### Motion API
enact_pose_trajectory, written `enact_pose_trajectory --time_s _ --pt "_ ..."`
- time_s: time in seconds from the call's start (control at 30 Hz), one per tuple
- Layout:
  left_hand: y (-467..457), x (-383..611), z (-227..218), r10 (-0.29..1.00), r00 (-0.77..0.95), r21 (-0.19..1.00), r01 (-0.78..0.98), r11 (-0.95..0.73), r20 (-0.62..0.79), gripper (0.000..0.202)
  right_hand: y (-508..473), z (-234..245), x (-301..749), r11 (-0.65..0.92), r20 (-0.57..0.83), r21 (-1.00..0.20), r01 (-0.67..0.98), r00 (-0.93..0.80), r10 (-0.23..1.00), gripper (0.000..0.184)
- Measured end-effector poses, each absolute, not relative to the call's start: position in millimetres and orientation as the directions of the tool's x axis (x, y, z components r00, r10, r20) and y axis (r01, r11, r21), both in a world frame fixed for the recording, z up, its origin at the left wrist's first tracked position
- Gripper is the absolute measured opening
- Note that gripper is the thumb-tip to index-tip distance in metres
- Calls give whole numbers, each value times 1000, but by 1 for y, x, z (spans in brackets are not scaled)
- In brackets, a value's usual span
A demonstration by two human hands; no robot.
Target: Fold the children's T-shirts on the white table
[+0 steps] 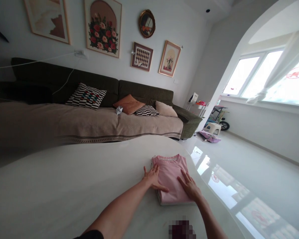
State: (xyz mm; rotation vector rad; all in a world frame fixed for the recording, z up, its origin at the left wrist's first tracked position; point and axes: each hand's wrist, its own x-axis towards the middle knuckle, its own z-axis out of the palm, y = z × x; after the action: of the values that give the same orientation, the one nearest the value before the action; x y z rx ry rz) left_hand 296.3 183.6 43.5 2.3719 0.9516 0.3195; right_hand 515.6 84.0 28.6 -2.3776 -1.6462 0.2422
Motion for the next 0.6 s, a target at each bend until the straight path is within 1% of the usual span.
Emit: enact_pose_trajectory --time_s 0.1,0.17,0.23,0.27,0.3,0.33,0.37,0.4,0.43,0.47,0.5,0.53,0.6 --pt "186 297 44 687 726 567 568 -597 -5 114 85 23 521 -319 -4 -266 910 330 944 54" --pt "177 295 47 713 701 591 572 -569 8 108 86 20 525 -271 -9 -243 931 278 961 51" --pt "155 284 46 756 655 624 580 -524 26 91 87 19 528 -192 -17 -232 954 193 981 47" --pt "138 274 43 785 618 641 589 -492 35 81 88 19 529 -188 -20 -241 952 189 982 46" --pt "119 261 37 806 591 648 600 -470 37 72 90 19 529 -217 -22 -256 942 219 976 47" --pt "99 244 30 849 526 664 617 -422 51 64 91 20 529 -269 -24 -272 924 273 962 49" --pt "79 225 22 863 502 665 624 -411 61 60 92 22 529 -329 -23 -286 900 337 941 54" --pt "60 203 13 847 527 648 622 -439 68 56 93 24 529 -380 -17 -296 876 393 919 58" --pt "43 179 6 800 598 630 603 -490 51 53 93 27 529 -411 -6 -302 860 429 903 62" --pt "28 154 1 744 667 607 577 -547 37 48 92 30 529 -421 6 -305 854 444 896 64" --pt "15 129 -2 722 690 568 573 -591 55 47 90 33 530 -431 16 -311 847 458 889 65" --pt "5 105 -4 727 681 515 593 -619 90 45 87 36 532 -446 27 -318 837 478 878 65" --pt "-11 62 -4 797 570 376 706 -600 202 40 78 41 538 -493 47 -329 805 535 844 68"
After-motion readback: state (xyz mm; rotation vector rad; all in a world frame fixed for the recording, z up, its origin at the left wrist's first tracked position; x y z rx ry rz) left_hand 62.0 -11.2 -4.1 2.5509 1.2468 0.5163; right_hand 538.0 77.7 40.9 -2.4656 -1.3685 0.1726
